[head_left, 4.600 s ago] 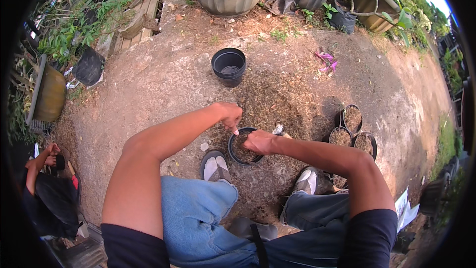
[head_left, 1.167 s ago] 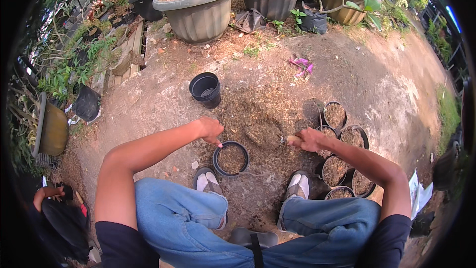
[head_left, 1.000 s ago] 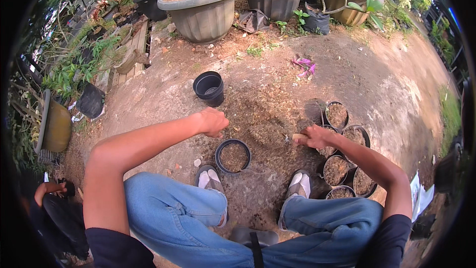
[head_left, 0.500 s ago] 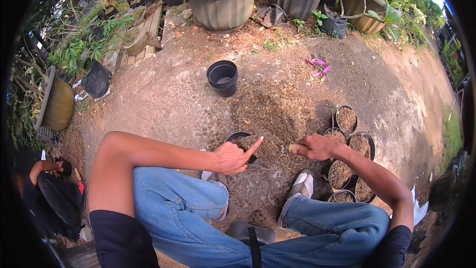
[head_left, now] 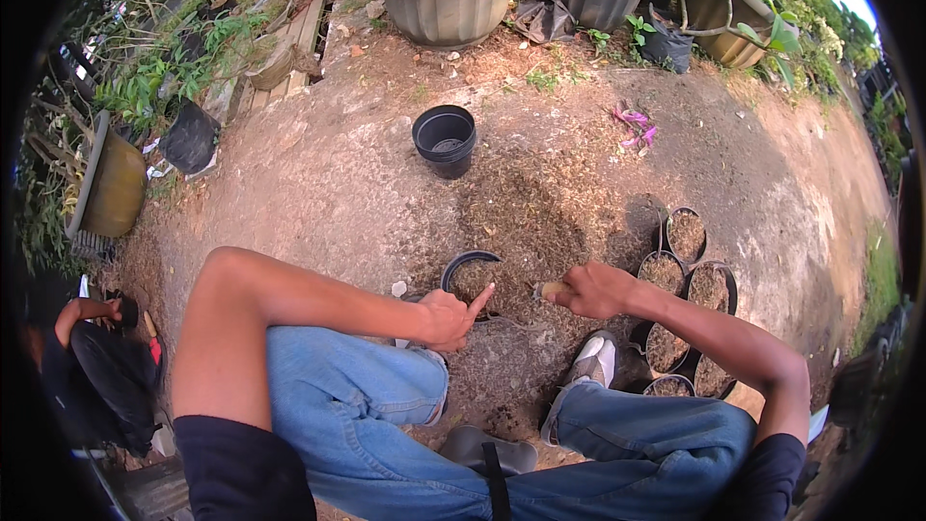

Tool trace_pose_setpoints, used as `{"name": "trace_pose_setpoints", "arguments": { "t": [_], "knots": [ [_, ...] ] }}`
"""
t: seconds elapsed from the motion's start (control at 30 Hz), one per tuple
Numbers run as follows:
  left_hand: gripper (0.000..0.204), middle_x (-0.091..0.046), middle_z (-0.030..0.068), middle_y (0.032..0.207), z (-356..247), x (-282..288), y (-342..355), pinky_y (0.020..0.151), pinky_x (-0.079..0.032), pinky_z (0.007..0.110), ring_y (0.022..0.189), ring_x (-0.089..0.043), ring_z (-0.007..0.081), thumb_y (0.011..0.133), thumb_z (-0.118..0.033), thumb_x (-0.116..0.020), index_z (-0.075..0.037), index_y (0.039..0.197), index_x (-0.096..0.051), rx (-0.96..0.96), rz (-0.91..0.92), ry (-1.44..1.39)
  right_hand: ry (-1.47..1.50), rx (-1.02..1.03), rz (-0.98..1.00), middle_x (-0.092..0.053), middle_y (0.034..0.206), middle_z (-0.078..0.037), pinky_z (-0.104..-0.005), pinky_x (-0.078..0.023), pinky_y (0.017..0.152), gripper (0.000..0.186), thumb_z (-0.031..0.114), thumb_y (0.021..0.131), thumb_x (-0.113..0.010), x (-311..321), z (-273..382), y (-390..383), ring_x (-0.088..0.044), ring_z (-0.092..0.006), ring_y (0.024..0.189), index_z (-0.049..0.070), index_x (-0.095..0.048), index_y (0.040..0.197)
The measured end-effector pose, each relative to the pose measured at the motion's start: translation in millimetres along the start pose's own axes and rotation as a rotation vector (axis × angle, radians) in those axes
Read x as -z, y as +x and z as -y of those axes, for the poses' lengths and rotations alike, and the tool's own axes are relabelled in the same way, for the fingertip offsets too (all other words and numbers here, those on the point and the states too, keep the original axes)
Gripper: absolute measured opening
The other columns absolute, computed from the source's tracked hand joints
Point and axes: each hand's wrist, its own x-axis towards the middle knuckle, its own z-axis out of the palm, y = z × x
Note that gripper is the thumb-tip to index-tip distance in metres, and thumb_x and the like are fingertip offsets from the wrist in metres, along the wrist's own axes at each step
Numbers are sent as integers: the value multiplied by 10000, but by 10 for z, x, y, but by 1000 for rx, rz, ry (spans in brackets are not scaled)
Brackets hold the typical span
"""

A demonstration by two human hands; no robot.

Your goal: The person scoops soil from a pile on the ground using a small trowel and fills several black plastic pots. The person places the filled pots in a row and continues the process for multiple containers.

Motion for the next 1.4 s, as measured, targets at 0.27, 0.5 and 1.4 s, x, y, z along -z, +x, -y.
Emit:
{"name": "trace_pose_setpoints", "arguments": {
  "t": [0.27,0.5,1.4],
  "knots": [
    [1057,-706,189,700,6,47,-24,533,-551,439,568,-689,320,949,-387,-597,179,1539,73,-13,-79,-21,-24,-52,64,-679,870,-365,-545,-542,881,686,518,1038,-461,77,139,-42,-687,-516,934,-126,-662,916],
    [1049,-686,182,678,67,-81,16,542,-544,453,573,-679,343,972,-424,-574,194,1528,66,70,-17,-46,-33,-53,97,-682,919,-367,-540,-532,910,679,519,1042,-449,122,196,-40,-678,-515,974,-123,-660,972],
    [1074,-653,165,621,-77,10,137,464,-506,423,530,-655,302,896,-363,-639,151,1559,31,-64,-112,15,-52,0,228,-668,1055,-367,-531,-503,996,617,419,1072,-367,254,467,23,-652,-505,1059,-120,-661,1012]
  ]
}}
